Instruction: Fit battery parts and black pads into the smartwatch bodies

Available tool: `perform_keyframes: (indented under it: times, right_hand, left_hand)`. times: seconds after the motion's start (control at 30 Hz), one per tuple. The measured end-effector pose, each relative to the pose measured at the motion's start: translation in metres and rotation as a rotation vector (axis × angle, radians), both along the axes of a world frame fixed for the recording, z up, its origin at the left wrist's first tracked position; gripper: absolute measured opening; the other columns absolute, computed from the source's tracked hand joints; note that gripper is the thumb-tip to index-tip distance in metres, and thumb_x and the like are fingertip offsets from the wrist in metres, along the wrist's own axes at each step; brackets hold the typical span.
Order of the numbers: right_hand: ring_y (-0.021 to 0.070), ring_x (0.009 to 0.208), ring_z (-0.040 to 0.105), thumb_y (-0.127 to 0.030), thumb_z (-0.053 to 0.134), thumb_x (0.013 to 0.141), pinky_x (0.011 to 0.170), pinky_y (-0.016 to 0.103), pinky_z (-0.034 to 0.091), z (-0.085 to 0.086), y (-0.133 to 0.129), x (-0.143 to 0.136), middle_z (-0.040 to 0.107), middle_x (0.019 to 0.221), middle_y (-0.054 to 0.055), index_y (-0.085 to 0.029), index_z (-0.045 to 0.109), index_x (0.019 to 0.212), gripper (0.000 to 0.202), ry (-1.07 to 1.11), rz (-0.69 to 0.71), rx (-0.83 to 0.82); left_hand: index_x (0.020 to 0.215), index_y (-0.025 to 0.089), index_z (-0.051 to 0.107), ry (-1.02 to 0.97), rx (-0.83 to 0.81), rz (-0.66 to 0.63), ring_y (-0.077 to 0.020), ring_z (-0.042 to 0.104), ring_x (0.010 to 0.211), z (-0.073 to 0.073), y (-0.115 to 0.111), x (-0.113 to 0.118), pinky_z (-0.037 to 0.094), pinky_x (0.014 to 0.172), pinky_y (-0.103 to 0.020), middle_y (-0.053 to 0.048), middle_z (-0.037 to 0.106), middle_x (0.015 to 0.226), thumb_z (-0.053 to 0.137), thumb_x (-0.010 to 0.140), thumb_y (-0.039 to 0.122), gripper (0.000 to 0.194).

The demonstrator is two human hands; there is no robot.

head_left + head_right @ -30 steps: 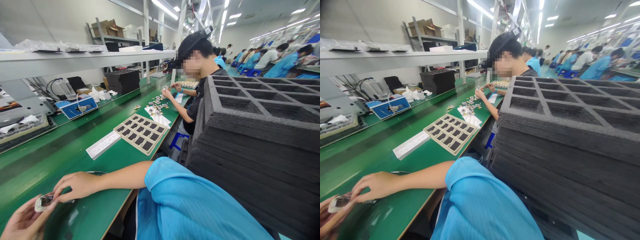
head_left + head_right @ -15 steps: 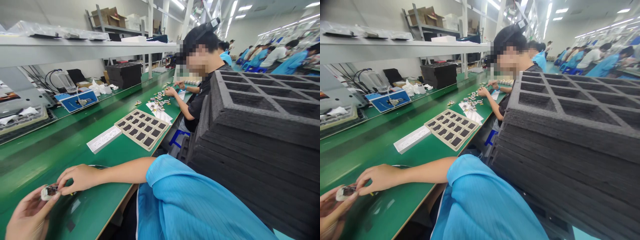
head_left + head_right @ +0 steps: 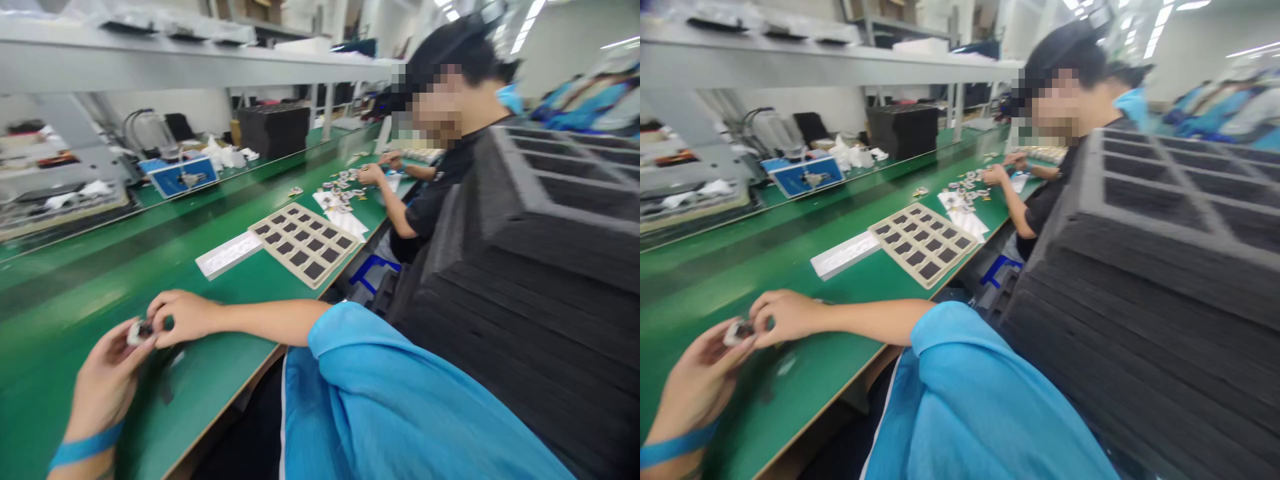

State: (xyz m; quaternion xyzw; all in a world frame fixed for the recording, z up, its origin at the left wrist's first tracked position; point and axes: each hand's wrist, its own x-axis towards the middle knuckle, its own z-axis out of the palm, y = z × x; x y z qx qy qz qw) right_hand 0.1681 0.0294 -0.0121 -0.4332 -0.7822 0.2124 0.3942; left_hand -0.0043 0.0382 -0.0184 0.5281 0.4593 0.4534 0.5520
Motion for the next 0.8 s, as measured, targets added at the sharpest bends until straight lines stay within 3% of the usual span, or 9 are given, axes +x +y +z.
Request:
perform_keyframes:
  times: [0.17, 0.23, 0.4, 0.57, 0.7, 0.8]
  right_hand:
    - [0.0176, 0.097, 0.063, -0.005, 0.076, 0.065, 0.097, 0.031, 0.047, -0.006, 0.001, 0.006, 0.066, 0.095, 0.004, -0.017, 0.066, 0.061, 0.016, 0.187, -0.039, 0.003]
    - [0.0173, 0.095, 0.063, -0.006, 0.072, 0.069, 0.098, 0.034, 0.047, -0.009, 0.006, 0.013, 0.065, 0.091, 0.002, -0.019, 0.068, 0.062, 0.014, 0.262, -0.081, 0.004]
    - [0.0180, 0.093, 0.064, -0.026, 0.073, 0.078, 0.090, 0.036, 0.053, -0.014, 0.013, 0.021, 0.066, 0.093, 0.004, -0.019, 0.071, 0.074, 0.008, 0.465, -0.112, -0.028]
    - [0.0186, 0.096, 0.064, -0.030, 0.076, 0.079, 0.095, 0.039, 0.051, -0.015, -0.003, 0.007, 0.067, 0.095, 0.004, -0.022, 0.073, 0.081, 0.009, 0.329, -0.018, 0.105]
    - [0.0195, 0.096, 0.062, -0.021, 0.072, 0.081, 0.094, 0.038, 0.049, -0.017, -0.010, -0.002, 0.067, 0.096, 0.004, -0.021, 0.071, 0.081, 0.001, 0.186, -0.069, 0.227]
    - [0.0206, 0.097, 0.059, -0.016, 0.067, 0.082, 0.094, 0.039, 0.047, -0.018, -0.011, -0.005, 0.067, 0.097, 0.005, -0.021, 0.069, 0.079, 0.006, 0.088, -0.102, 0.290]
  left_hand:
    - [0.091, 0.023, 0.074, -0.175, 0.005, -0.041, -0.0106, 0.067, 0.077, 0.004, -0.008, 0.003, 0.057, 0.071, -0.018, 0.001, 0.074, 0.085, 0.097, 0.038, 0.027, 0.057]
    - [0.094, 0.021, 0.072, -0.253, -0.002, -0.055, -0.0129, 0.069, 0.080, 0.003, -0.006, 0.001, 0.058, 0.074, -0.022, -0.001, 0.075, 0.090, 0.097, 0.040, 0.029, 0.060]
    - [0.106, 0.023, 0.069, -0.355, 0.011, -0.133, -0.0174, 0.072, 0.093, -0.003, 0.000, -0.007, 0.059, 0.079, -0.025, -0.004, 0.074, 0.103, 0.095, 0.051, 0.031, 0.062]
    - [0.109, 0.024, 0.066, -0.356, 0.046, -0.177, -0.0146, 0.069, 0.094, -0.008, 0.001, -0.009, 0.057, 0.082, -0.024, -0.003, 0.072, 0.106, 0.093, 0.056, 0.029, 0.059]
    - [0.105, 0.023, 0.065, -0.350, 0.072, -0.178, -0.0131, 0.068, 0.092, -0.010, 0.001, -0.007, 0.056, 0.083, -0.023, -0.001, 0.071, 0.102, 0.094, 0.055, 0.026, 0.057]
    - [0.101, 0.022, 0.063, -0.333, 0.085, -0.161, -0.0115, 0.067, 0.087, -0.011, 0.000, -0.005, 0.055, 0.083, -0.023, 0.000, 0.069, 0.096, 0.095, 0.053, 0.025, 0.057]
